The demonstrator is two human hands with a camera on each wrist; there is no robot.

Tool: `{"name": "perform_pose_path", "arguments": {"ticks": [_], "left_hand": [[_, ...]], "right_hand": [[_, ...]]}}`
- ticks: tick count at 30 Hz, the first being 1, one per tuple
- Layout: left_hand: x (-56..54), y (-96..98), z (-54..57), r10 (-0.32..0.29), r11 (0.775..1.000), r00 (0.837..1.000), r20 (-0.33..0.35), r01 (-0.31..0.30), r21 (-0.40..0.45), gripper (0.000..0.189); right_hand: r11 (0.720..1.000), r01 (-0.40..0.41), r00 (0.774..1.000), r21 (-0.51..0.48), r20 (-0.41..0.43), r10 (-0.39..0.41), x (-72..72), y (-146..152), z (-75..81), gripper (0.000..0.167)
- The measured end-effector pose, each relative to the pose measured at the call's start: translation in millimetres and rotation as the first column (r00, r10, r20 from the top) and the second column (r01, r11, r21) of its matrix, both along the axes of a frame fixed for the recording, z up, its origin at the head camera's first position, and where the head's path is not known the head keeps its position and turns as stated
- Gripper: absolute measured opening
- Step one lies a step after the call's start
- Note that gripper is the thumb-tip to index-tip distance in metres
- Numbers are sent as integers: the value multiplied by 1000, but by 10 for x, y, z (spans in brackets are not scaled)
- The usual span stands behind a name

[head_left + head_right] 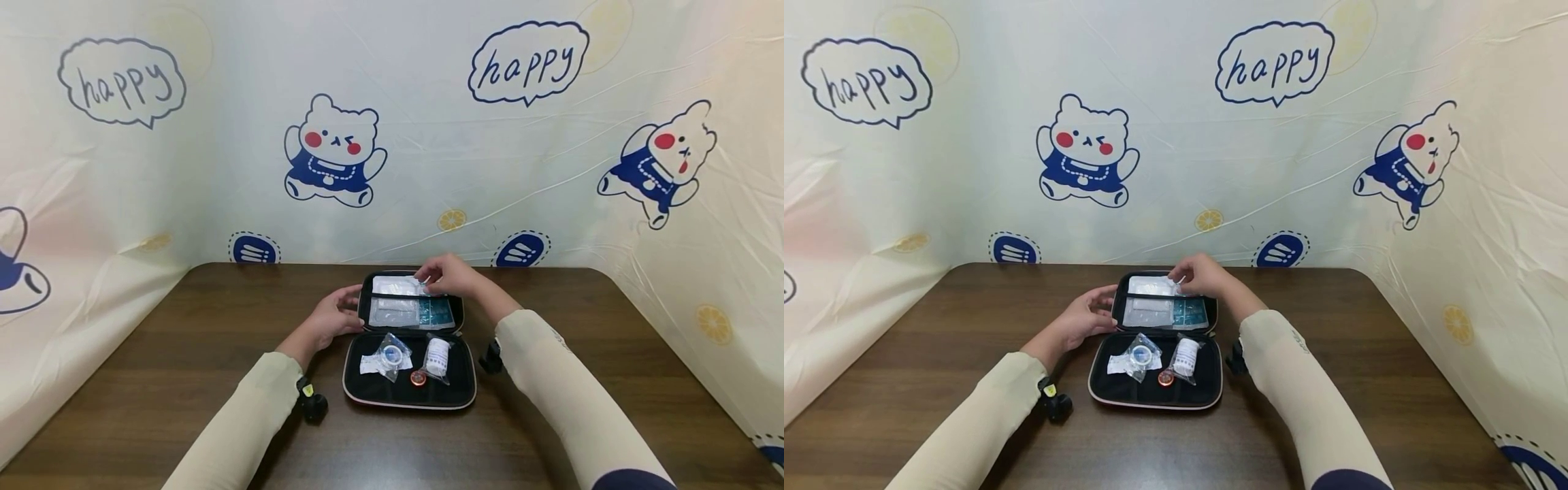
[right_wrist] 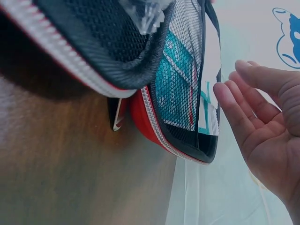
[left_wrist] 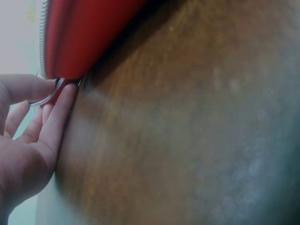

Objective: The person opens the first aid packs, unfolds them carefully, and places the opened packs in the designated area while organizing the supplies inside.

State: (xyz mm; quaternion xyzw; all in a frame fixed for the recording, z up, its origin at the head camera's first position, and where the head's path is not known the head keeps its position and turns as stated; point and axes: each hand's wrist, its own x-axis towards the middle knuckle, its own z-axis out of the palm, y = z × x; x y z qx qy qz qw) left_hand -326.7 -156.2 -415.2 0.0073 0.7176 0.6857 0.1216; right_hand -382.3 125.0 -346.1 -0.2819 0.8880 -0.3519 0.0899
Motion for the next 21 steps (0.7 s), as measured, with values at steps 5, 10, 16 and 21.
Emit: {"name": "perform_pose_path", "arguments": {"ticks": [5, 10, 16, 21], "left_hand": [[-2, -4, -10, 5, 1000, 1000, 1, -5, -1, 83], [13, 7, -4, 3, 1000, 1000, -5, -3, 10, 84], [25, 5, 1, -4, 1000, 1000, -13, 4, 2, 82], [24, 3, 4, -2, 1000, 1000, -17, 2, 6, 82]], "right_hand": [[998, -48, 998, -26, -34, 48, 76, 53, -9, 25], [998, -52, 998, -33, -27, 51, 151, 105, -11, 26], [997, -69, 997, -34, -21, 68, 253, 171, 1, 26], [995, -91, 996, -35, -16, 90, 327, 222, -10, 26]]}}
